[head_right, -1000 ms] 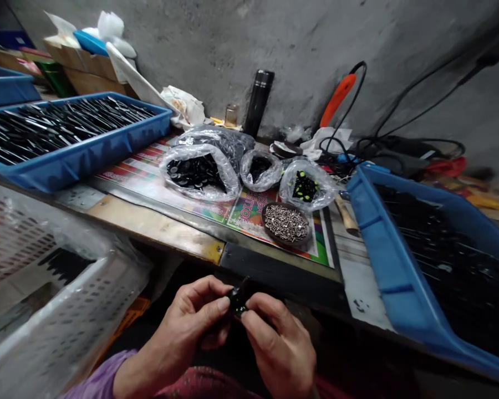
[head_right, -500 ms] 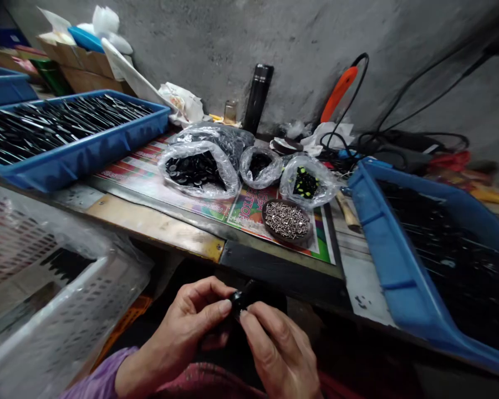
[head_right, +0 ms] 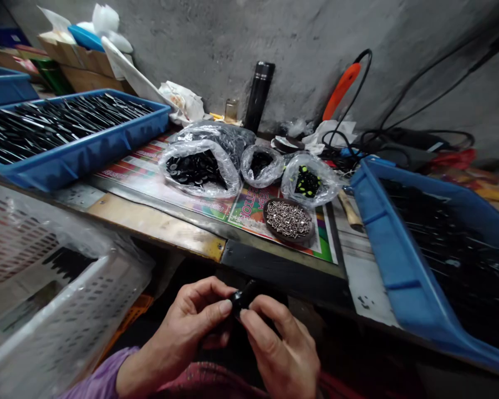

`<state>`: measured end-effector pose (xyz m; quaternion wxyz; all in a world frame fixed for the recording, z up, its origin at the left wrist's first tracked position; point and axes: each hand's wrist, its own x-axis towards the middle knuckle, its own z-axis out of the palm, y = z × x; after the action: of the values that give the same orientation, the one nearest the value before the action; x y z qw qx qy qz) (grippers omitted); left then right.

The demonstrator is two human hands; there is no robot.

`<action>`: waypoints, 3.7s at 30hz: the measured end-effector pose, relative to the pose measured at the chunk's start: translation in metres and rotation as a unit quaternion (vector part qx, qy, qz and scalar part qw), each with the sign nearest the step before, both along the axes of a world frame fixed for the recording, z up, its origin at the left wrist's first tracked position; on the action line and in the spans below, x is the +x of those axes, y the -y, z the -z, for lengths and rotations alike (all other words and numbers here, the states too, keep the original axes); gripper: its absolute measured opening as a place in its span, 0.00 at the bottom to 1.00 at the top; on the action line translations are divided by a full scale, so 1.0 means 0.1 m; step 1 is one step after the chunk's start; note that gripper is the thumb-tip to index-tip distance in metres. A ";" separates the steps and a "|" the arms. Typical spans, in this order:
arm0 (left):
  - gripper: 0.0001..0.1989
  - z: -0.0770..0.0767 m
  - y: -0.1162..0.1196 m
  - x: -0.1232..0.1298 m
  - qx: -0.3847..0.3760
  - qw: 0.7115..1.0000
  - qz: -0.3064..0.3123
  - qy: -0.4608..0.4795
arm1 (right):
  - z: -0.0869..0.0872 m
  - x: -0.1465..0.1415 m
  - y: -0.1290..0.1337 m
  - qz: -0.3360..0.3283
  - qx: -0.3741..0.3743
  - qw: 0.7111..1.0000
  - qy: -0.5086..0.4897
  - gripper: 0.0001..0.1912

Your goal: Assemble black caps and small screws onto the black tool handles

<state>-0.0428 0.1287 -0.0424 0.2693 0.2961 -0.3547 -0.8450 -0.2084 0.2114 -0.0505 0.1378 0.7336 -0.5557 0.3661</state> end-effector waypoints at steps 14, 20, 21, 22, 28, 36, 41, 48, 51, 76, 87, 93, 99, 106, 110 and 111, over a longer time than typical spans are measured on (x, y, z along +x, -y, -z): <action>0.19 -0.05 0.01 0.02 -0.052 0.998 0.006 0.039 | -0.15 0.08 0.13 -0.064 0.101 0.970 0.211 0.09; 0.19 -0.03 0.02 0.03 -0.072 0.996 0.008 0.044 | -0.11 0.11 0.14 -0.060 0.089 0.965 0.240 0.10; 0.18 -0.03 0.02 0.03 -0.071 0.997 0.007 0.041 | -0.10 0.11 0.14 -0.056 0.087 0.963 0.249 0.09; 0.18 -0.03 0.03 0.03 -0.069 0.997 0.007 0.036 | -0.10 0.12 0.14 -0.051 0.088 0.960 0.262 0.09; 0.17 -0.05 0.04 0.03 -0.054 0.998 0.012 0.018 | -0.12 0.15 0.16 -0.037 0.105 0.941 0.320 0.06; 0.15 -0.01 0.08 0.06 -0.061 0.998 0.016 -0.012 | -0.10 0.22 0.18 -0.012 0.156 0.877 0.454 0.07; 0.14 -0.04 0.14 0.07 -0.113 0.993 0.036 0.011 | -0.09 0.19 0.23 -0.050 0.197 0.812 0.548 0.15; 0.15 -0.06 0.16 0.06 -0.099 0.995 0.032 0.005 | -0.14 0.16 0.30 -0.068 0.241 0.785 0.566 0.19; 0.13 -0.06 0.17 0.07 -0.159 0.986 0.027 0.046 | -0.20 0.13 0.30 -0.038 0.246 0.828 0.502 0.18; 0.10 -0.05 0.12 0.02 -0.286 0.952 -0.041 0.101 | -0.34 -0.05 0.33 -0.023 0.136 0.973 0.186 0.06; 0.13 0.01 0.06 -0.02 -0.138 0.989 -0.038 0.032 | -0.12 0.07 0.45 -0.100 0.275 0.678 0.675 0.22; 0.16 0.04 0.06 -0.04 -0.081 0.995 -0.066 0.000 | -0.15 0.16 0.38 -0.052 0.196 0.819 0.537 0.10; 0.14 0.05 0.03 -0.04 -0.053 0.995 -0.081 -0.015 | -0.20 0.24 0.28 -0.002 0.005 0.987 0.158 0.04; 0.14 -0.01 -0.02 -0.05 -0.034 0.994 -0.101 0.004 | -0.27 0.28 0.27 0.014 0.022 0.990 0.136 0.08; 0.15 -0.04 -0.03 -0.05 -0.035 0.993 -0.113 0.005 | -0.27 0.29 0.29 0.021 0.018 0.990 0.140 0.08; 0.15 -0.04 -0.03 -0.05 -0.036 0.993 -0.114 0.007 | -0.26 0.29 0.30 0.022 0.015 0.990 0.138 0.09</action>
<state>-0.0476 0.1320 -0.0383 0.3720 0.3310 -0.3510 -0.7930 -0.1792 0.1817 -0.0245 0.0564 0.6658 -0.5907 0.4522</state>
